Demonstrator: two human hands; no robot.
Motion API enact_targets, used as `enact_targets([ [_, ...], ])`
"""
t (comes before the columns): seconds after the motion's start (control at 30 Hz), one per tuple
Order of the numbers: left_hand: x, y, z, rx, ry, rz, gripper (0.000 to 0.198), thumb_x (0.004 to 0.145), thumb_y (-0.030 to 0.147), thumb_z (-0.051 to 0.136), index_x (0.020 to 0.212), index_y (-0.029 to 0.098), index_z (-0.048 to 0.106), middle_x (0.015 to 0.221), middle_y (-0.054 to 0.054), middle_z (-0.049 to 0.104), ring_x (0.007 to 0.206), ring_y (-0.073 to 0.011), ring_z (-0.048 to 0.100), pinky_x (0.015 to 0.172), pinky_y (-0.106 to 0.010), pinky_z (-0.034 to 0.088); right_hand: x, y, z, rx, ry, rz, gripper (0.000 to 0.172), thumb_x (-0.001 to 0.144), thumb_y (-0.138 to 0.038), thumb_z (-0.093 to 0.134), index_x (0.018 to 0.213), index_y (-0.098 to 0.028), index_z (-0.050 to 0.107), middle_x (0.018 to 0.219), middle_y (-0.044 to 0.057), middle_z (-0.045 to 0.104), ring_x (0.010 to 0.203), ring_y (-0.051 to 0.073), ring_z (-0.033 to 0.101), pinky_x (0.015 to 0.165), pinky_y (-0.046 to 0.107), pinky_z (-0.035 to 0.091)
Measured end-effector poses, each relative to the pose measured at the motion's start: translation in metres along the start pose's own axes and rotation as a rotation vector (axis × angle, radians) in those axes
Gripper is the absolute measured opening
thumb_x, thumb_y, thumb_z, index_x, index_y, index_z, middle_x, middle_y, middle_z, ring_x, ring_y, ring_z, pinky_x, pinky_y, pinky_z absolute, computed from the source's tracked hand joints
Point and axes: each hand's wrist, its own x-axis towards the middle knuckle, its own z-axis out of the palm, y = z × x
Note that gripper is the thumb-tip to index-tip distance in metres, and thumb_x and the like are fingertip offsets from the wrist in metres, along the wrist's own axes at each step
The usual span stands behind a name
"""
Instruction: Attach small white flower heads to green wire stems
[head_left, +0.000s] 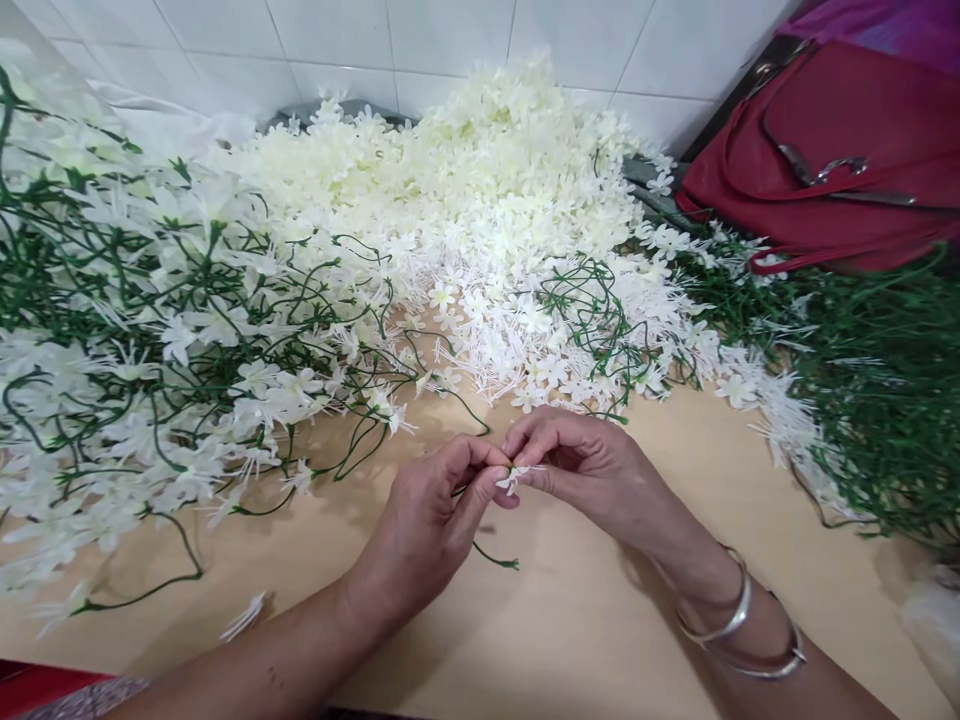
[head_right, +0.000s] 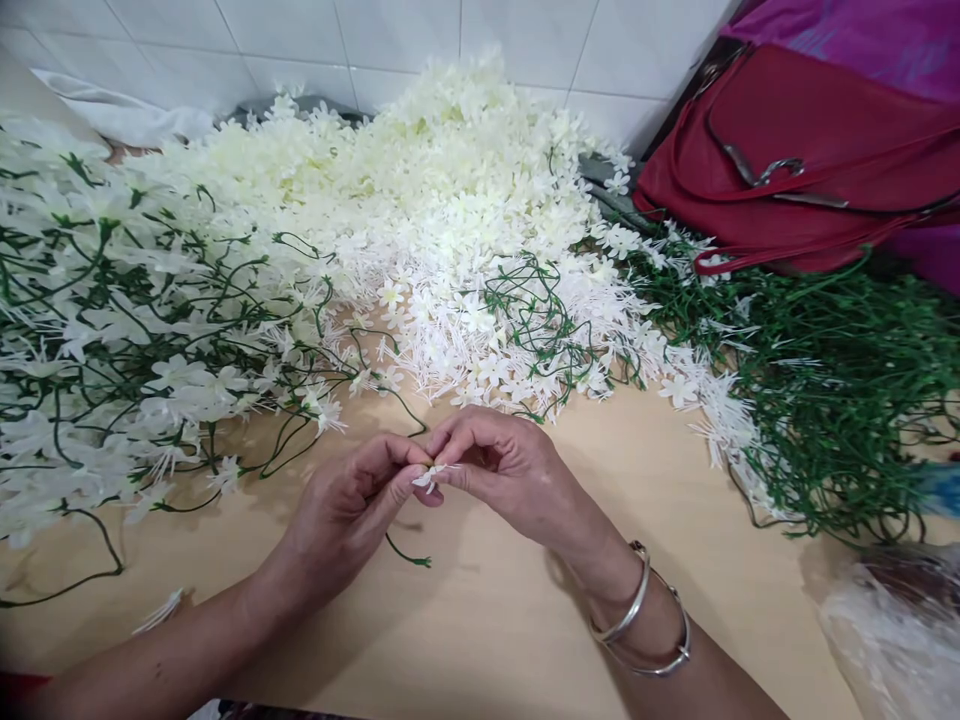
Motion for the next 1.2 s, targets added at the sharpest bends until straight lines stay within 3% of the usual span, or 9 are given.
enact_targets([
  [0.2, 0.002, 0.000, 0.002, -0.060, 0.016, -0.016, 0.013, 0.104, 0.026, 0.057, 0.095, 0.020, 0.064, 0.080, 0.001, 0.077, 0.071, -0.0117, 0.071, 0.066, -0.021, 0.051, 0.000, 0.001, 0.006, -0.030, 0.059, 0.012, 0.015, 0.088, -0.029, 0.085, 0.078, -0.022, 0.075, 0.090, 0.004, 0.075, 0.083, 0.017, 0.070, 0.074, 0.030, 0.056],
  [0.33, 0.000, 0.001, 0.002, -0.051, 0.015, -0.063, 0.013, 0.104, 0.029, 0.058, 0.097, 0.020, 0.063, 0.077, 0.001, 0.074, 0.068, -0.0129, 0.069, 0.061, -0.023, 0.051, -0.001, -0.007, 0.008, -0.065, 0.166, 0.002, 0.017, 0.082, -0.031, 0.089, 0.089, -0.023, 0.076, 0.090, 0.003, 0.075, 0.083, 0.017, 0.069, 0.075, 0.030, 0.055],
  [0.43, -0.003, 0.003, 0.000, 0.108, -0.045, 0.071, 0.008, 0.101, 0.021, 0.061, 0.095, 0.020, 0.066, 0.083, 0.000, 0.074, 0.074, -0.0143, 0.070, 0.068, -0.026, 0.052, -0.003, -0.015, 0.002, -0.087, 0.283, -0.088, 0.014, 0.086, -0.031, 0.085, 0.094, -0.025, 0.076, 0.095, 0.003, 0.077, 0.091, 0.018, 0.071, 0.080, 0.031, 0.055],
  [0.53, -0.006, 0.011, -0.003, 0.357, -0.161, 0.240, 0.012, 0.101, 0.015, 0.059, 0.100, 0.019, 0.070, 0.101, -0.003, 0.075, 0.088, -0.0180, 0.073, 0.078, -0.031, 0.054, -0.003, -0.022, -0.007, -0.180, 0.409, -0.141, 0.007, 0.090, -0.030, 0.080, 0.092, -0.024, 0.076, 0.092, 0.003, 0.077, 0.085, 0.018, 0.071, 0.077, 0.031, 0.054],
  [0.63, -0.005, 0.019, -0.008, 0.545, -0.180, 0.331, 0.016, 0.106, 0.018, 0.054, 0.105, 0.019, 0.070, 0.109, -0.006, 0.076, 0.091, -0.0214, 0.074, 0.078, -0.034, 0.054, -0.003, -0.024, -0.018, -0.314, 0.481, -0.185, 0.005, 0.091, -0.027, 0.077, 0.090, -0.023, 0.074, 0.085, 0.001, 0.074, 0.079, 0.017, 0.067, 0.075, 0.031, 0.052],
  [0.8, 0.001, 0.024, -0.021, 0.673, -0.146, 0.348, 0.023, 0.108, 0.022, 0.050, 0.104, 0.017, 0.072, 0.109, -0.006, 0.076, 0.088, -0.0222, 0.075, 0.076, -0.035, 0.053, -0.007, -0.025, -0.026, -0.707, 0.221, -0.197, 0.011, 0.091, -0.024, 0.079, 0.083, -0.022, 0.071, 0.082, 0.001, 0.071, 0.080, 0.019, 0.064, 0.076, 0.035, 0.049],
  [0.93, 0.006, 0.020, -0.028, 0.642, -0.277, 0.295, 0.019, 0.105, 0.024, 0.058, 0.099, 0.021, 0.075, 0.109, -0.003, 0.077, 0.088, -0.0208, 0.075, 0.079, -0.034, 0.053, -0.010, -0.024, -0.021, -1.092, 0.139, -0.160, 0.017, 0.086, -0.025, 0.086, 0.084, -0.021, 0.070, 0.091, 0.005, 0.069, 0.093, 0.026, 0.058, 0.089, 0.043, 0.045],
  [1.1, 0.012, 0.012, -0.033, 0.643, -0.221, 0.311, 0.019, 0.106, 0.025, 0.056, 0.100, 0.020, 0.074, 0.108, -0.005, 0.076, 0.091, -0.0204, 0.074, 0.082, -0.033, 0.054, -0.010, -0.023, -0.016, -1.160, 0.065, -0.120, 0.016, 0.090, -0.011, 0.078, 0.081, -0.020, 0.068, 0.093, 0.006, 0.068, 0.095, 0.027, 0.054, 0.089, 0.042, 0.044],
  [1.2, 0.015, 0.009, -0.034, 0.665, -0.225, 0.320, 0.016, 0.104, 0.025, 0.059, 0.094, 0.020, 0.070, 0.105, -0.004, 0.075, 0.090, -0.0208, 0.073, 0.079, -0.033, 0.053, -0.009, -0.024, -0.019, -1.119, 0.108, -0.150, 0.019, 0.092, -0.007, 0.073, 0.080, -0.020, 0.066, 0.090, 0.005, 0.069, 0.092, 0.026, 0.057, 0.086, 0.040, 0.044],
])
